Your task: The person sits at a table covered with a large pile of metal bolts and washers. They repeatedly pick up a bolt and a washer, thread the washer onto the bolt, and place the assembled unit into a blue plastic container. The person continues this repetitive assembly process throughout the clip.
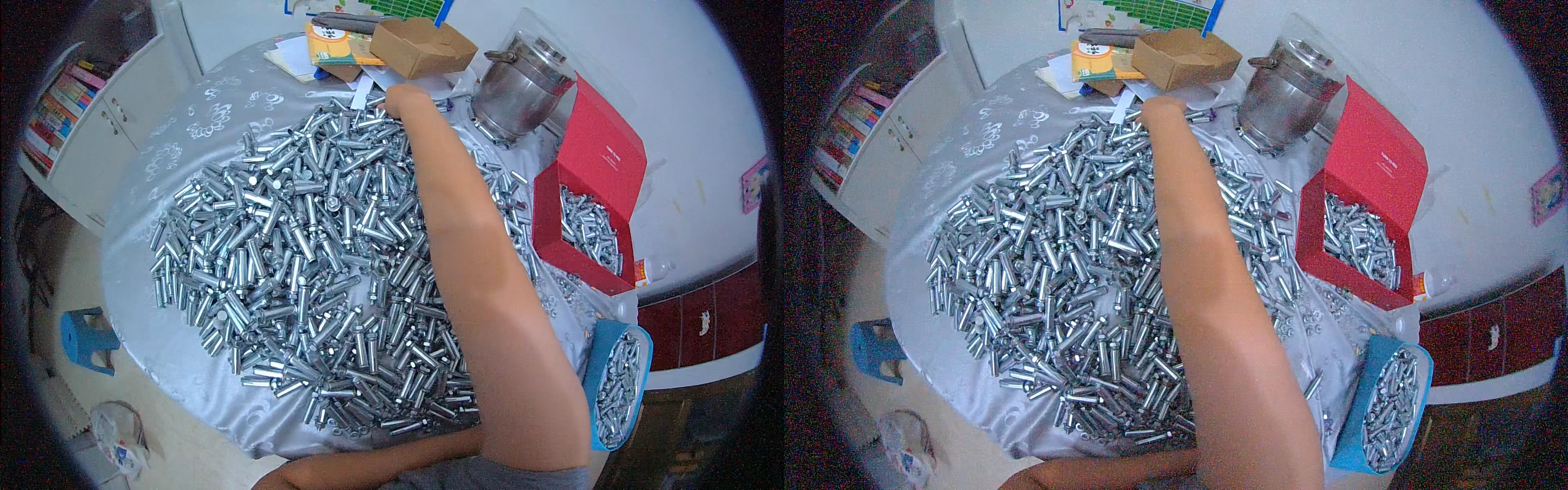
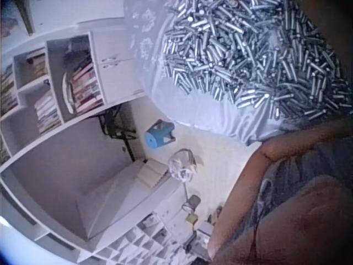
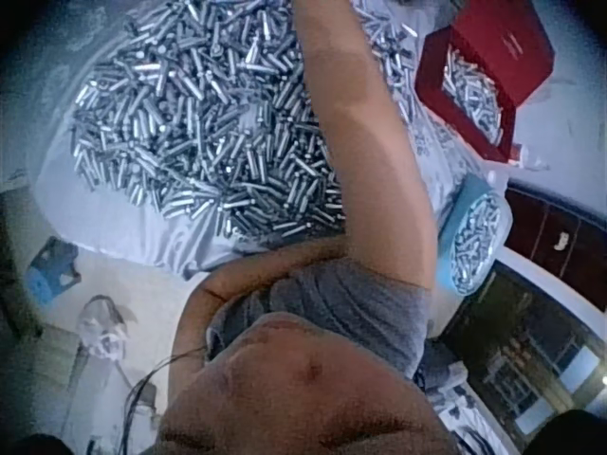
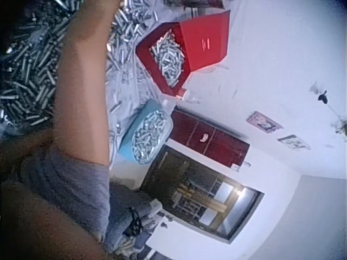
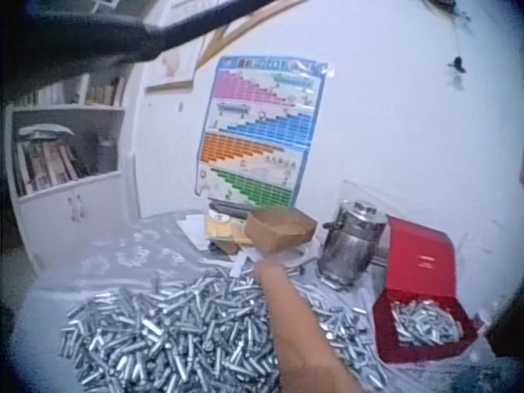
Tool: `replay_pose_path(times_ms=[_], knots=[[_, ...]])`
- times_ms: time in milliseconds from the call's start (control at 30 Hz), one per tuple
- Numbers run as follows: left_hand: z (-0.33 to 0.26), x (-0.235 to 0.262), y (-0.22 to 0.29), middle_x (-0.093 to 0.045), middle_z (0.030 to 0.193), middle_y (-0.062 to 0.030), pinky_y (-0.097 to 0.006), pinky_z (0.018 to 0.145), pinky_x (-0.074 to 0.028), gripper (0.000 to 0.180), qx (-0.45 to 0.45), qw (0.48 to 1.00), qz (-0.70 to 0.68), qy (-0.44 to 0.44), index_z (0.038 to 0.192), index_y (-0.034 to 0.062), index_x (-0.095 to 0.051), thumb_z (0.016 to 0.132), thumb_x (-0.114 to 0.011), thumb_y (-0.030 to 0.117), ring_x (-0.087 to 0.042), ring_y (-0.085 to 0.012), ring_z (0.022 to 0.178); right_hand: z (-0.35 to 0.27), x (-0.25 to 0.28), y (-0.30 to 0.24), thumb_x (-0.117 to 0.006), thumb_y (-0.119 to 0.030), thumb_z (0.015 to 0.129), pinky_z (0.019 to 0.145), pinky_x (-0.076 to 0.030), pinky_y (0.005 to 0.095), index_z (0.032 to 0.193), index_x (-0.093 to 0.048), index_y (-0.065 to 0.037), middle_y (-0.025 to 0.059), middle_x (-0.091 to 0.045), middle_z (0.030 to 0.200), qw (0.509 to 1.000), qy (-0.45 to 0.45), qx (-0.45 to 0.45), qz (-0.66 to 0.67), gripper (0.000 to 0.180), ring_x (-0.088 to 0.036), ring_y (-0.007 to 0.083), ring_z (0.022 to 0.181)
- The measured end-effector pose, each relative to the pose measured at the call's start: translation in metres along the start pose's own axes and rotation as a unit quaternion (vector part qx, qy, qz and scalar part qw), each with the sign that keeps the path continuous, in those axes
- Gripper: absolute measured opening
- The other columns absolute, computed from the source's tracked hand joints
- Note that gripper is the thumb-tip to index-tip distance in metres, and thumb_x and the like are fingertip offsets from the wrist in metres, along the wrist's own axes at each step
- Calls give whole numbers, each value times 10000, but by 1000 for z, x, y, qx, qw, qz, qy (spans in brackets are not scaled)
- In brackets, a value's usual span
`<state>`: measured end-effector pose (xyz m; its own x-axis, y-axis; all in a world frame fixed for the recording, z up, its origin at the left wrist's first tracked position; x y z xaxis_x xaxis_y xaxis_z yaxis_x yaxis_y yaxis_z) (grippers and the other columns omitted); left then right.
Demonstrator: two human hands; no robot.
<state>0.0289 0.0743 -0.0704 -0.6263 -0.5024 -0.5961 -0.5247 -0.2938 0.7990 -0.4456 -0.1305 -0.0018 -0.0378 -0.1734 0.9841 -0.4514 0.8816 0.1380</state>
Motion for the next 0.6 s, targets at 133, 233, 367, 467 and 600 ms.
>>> replay_pose_path(times_ms=[133, 233, 367, 467, 600], knots=[[-1, 0, 2, -471, 645, -24, -258, 444, -334, 364, -1, 1000, 4, -2, 883, 61, -491, 856, -372, 404, -414, -122, 516, 0, 7, -7, -537, -403, 804, 817, -431, 390, 1019, -600, -59, 132, -572, 1070, 1000, 3, -5, -10, 410, -546, 286, 987], [-2, 0, 4, -474, 649, -24, -258, 445, -336, 359, -3, 1000, 12, -7, 886, 61, -492, 855, -375, 400, -416, -122, 519, 1, -8, 1, -547, -399, 796, 807, -437, 394, 991, -612, -57, 133, -579, 1056, 999, 23, -23, 15, 399, -556, 292, 966], [-1, 2, 6, -478, 655, -25, -258, 448, -339, 354, -9, 1000, 18, -6, 891, 61, -493, 854, -378, 394, -419, -123, 522, -13, -3, 9, -570, -404, 765, 817, -434, 386, 975, -607, -13, 169, -574, 1046, 994, 33, -41, 93, 445, -555, 305, 959], [-2, 0, 6, -480, 659, -25, -258, 450, -341, 350, -11, 999, 26, -15, 894, 61, -493, 853, -380, 390, -421, -123, 525, -12, -13, 32, -613, -368, 683, 856, -415, 382, 1005, -581, 22, 215, -529, 1107, 968, 101, -55, 223, 507, -527, 308, 1020], [-4, 1, 9, -484, 665, -26, -258, 452, -344, 345, -15, 999, 32, -14, 898, 61, -494, 852, -384, 384, -424, -123, 529, -21, 0, 25, -613, -369, 675, 853, -413, 385, 979, -561, 84, 257, -553, 1024, 941, 153, -54, 297, 548, -547, 334, 968]])
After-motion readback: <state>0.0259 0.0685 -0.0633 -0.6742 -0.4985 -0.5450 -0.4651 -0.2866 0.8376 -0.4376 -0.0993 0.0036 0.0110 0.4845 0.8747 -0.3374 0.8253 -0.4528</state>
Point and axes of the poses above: each hand's wrist, its own z-axis towards the middle knuckle, its own x-axis out of the back of the hand, y = z × x, the point moved 1 cm from there along z, towards the middle knuckle
